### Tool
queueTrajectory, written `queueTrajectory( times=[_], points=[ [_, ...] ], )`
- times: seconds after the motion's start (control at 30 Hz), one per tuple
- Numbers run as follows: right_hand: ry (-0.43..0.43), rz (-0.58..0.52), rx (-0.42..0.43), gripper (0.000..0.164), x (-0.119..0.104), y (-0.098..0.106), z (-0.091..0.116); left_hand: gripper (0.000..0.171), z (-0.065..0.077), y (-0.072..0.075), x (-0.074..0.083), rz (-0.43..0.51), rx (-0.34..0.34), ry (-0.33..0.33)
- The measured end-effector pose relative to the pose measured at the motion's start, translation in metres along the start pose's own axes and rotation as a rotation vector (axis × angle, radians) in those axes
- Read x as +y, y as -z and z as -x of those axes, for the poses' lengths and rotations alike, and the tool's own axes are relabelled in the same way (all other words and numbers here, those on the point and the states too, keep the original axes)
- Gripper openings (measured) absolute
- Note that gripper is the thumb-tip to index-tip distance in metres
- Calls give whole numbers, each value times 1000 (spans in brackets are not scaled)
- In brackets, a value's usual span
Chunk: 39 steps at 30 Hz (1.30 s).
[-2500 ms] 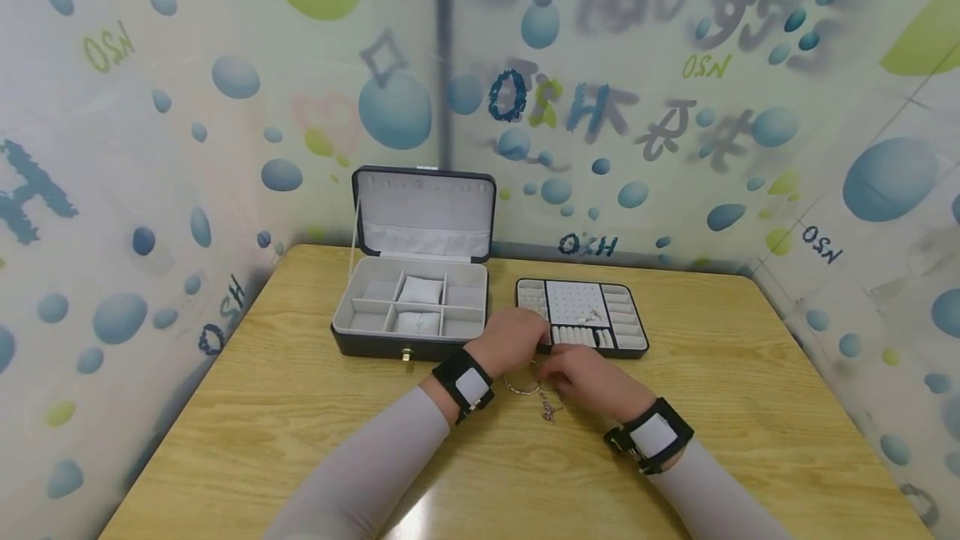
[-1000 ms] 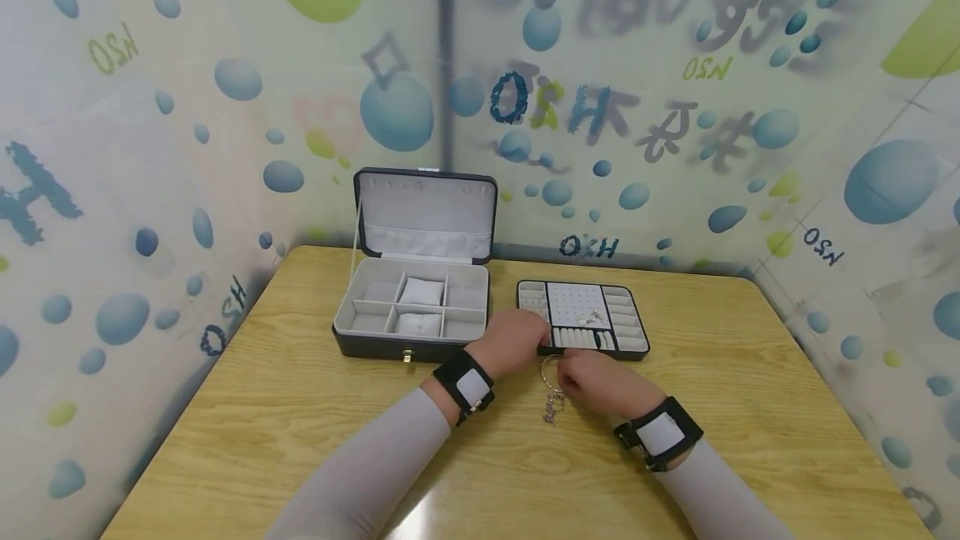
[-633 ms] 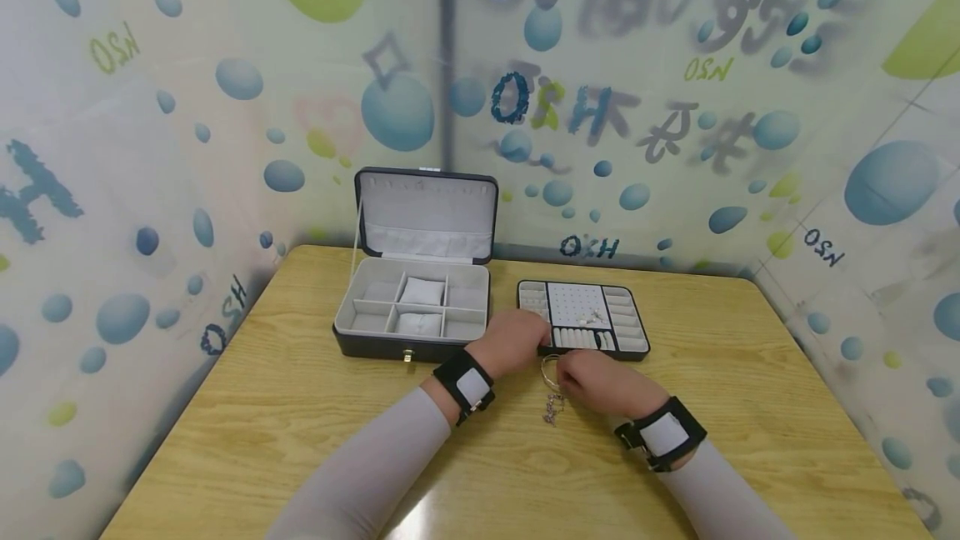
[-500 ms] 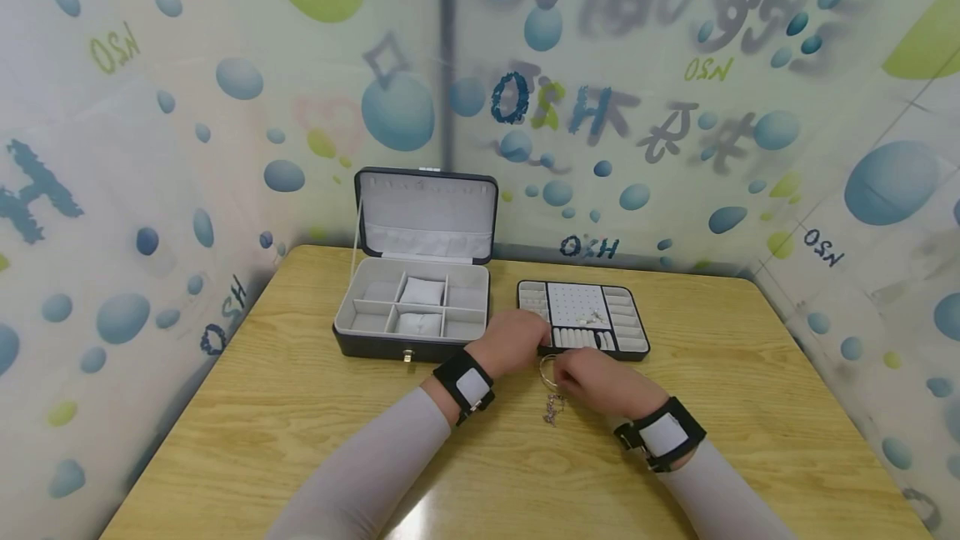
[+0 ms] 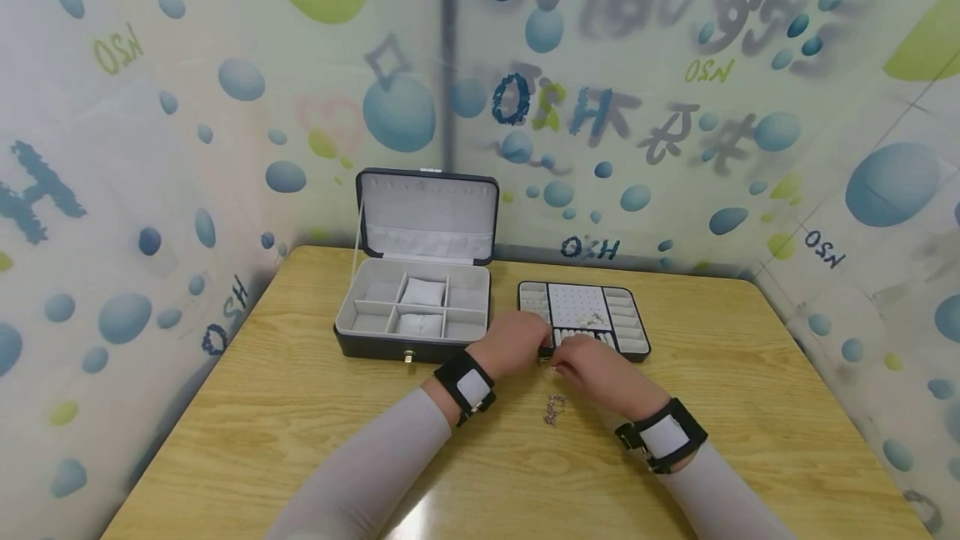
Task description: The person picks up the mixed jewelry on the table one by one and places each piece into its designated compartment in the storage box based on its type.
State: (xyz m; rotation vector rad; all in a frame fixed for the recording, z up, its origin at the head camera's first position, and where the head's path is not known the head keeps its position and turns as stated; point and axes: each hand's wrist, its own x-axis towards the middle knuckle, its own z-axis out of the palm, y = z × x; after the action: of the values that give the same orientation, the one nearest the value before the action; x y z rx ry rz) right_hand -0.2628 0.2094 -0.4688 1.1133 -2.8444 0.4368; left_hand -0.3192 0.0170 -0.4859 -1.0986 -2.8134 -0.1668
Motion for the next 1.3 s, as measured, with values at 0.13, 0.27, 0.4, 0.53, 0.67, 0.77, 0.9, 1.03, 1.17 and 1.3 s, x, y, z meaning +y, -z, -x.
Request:
queueTrajectory(
  times=[0.13,0.27,0.4,0.53,0.67,0.77,0.9,1.03,1.17,1.3],
  points=[
    [-9,56,82,6,1,-1,-2,15,0,1,1,-10,-1,0],
    [-10,132,187,4,3,-4,-3,15,-1,0,0,-13,-1,-4],
    [-37,144,244,4,5,-3,-3,15,-1,-1,0,-10,0,-2],
    [-121,98,239,6,9,-2,-2,16,-1,-1,0,-7,5,-4],
    [-192,48,231,9,12,0,-2,16,-1,0,0,-10,0,-10],
    [-235,14,232,11,13,3,-2,16,-1,0,1,-16,-8,-10],
    [-286,-38,242,11,15,6,-1,16,-1,1,1,-16,-14,-5],
    [-342,-102,255,12,18,7,0,17,-1,1,2,-11,-16,-1],
    [-403,-179,242,15,24,8,0,16,-1,1,2,-11,-16,-1],
    [-454,-278,227,18,27,12,0,15,0,2,2,-15,-10,2]
  ],
)
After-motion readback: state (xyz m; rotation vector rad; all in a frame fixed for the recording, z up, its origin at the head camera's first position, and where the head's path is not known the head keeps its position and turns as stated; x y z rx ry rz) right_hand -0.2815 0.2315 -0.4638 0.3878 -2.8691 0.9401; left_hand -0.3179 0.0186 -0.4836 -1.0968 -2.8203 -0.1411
